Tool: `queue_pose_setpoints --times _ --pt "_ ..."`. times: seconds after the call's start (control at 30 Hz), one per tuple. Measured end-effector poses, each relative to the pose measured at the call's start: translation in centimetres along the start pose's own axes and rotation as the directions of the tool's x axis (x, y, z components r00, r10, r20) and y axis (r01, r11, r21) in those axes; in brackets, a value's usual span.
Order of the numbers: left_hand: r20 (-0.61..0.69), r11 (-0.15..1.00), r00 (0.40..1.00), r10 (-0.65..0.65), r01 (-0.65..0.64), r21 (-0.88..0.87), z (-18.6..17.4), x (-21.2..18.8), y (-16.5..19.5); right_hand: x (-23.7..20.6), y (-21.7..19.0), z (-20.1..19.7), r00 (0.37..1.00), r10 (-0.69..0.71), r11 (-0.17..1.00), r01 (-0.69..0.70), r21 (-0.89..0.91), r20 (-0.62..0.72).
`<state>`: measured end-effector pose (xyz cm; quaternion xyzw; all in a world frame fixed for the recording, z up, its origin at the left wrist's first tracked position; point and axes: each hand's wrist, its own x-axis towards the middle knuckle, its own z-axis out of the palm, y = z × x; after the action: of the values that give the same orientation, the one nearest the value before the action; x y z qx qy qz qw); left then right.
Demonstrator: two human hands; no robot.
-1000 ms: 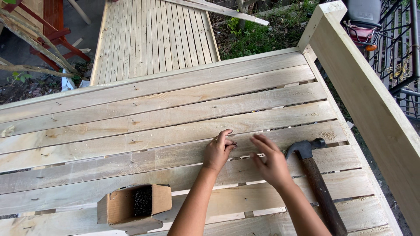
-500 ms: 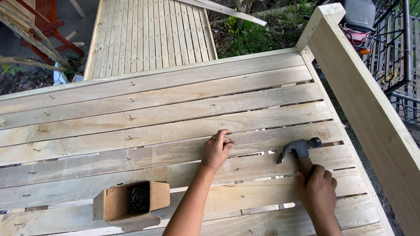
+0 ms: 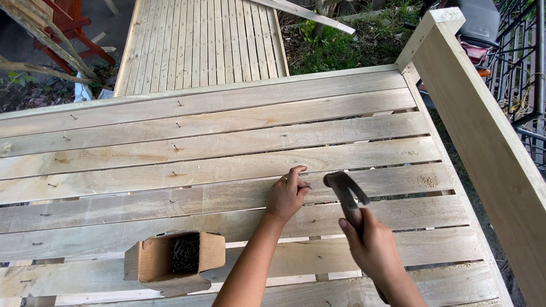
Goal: The person hammers nails into a slatted wooden frame outdoors, taking nails by hand from a cardboard box and driving them into the planks with a claw hammer. They briefly reposition a small wooden stool and loose wood pieces beside the frame before continuing to nail.
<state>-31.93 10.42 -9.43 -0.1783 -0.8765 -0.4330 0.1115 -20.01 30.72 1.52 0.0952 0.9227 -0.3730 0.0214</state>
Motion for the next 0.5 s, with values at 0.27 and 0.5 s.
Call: queue_pose_setpoints --times 0.27,0.5 --pt "0.027 0.999 0.999 -0.028 0.027 0.032 -0.1 0.0 0.1 0.9 -3.8 2.0 0.996 -0.07 0.991 0.075 -0.112 0.047" --pt "0.057 0.998 0.997 -0.061 0.062 -0.014 -0.3 0.0 -0.1 0.6 -4.9 -0.2 0.992 -0.113 0.994 0.112 -0.017 -0.057"
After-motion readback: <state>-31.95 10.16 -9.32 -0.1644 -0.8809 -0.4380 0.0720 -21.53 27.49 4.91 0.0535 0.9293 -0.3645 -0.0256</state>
